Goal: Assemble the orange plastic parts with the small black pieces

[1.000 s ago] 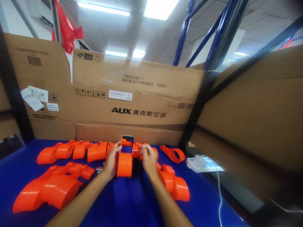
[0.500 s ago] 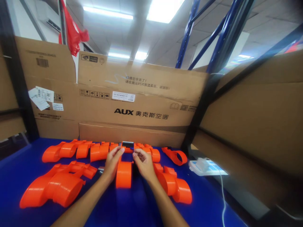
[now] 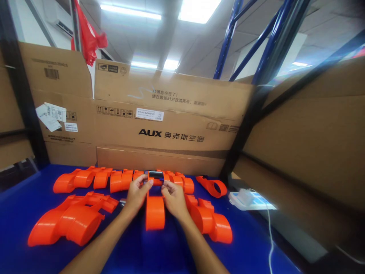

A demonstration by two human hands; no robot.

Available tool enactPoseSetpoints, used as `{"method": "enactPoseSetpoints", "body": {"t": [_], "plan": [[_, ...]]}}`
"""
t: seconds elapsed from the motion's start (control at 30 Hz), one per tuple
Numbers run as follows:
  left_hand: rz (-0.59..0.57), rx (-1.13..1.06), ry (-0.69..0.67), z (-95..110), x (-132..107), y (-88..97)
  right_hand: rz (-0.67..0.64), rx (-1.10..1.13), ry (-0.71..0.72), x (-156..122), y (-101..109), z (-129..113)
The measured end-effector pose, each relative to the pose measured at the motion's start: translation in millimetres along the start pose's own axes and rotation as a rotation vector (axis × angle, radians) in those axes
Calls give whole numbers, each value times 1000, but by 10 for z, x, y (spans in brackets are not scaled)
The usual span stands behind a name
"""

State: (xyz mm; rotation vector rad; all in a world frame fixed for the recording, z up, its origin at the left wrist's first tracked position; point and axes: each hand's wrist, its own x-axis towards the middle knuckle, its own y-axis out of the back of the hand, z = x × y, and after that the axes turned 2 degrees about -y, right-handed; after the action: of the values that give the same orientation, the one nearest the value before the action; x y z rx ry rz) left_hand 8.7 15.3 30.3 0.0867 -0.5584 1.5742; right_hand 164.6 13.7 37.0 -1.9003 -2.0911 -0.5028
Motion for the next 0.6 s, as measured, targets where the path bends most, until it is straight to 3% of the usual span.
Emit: {"method": "enactPoseSetpoints", "body": {"t": [0.37, 0.6], "plan": [[2, 89, -19, -33, 13, 15, 4, -39, 1, -24, -2, 22], [60, -69, 52, 150, -105, -63, -9, 72, -47, -21, -34, 64]]}}
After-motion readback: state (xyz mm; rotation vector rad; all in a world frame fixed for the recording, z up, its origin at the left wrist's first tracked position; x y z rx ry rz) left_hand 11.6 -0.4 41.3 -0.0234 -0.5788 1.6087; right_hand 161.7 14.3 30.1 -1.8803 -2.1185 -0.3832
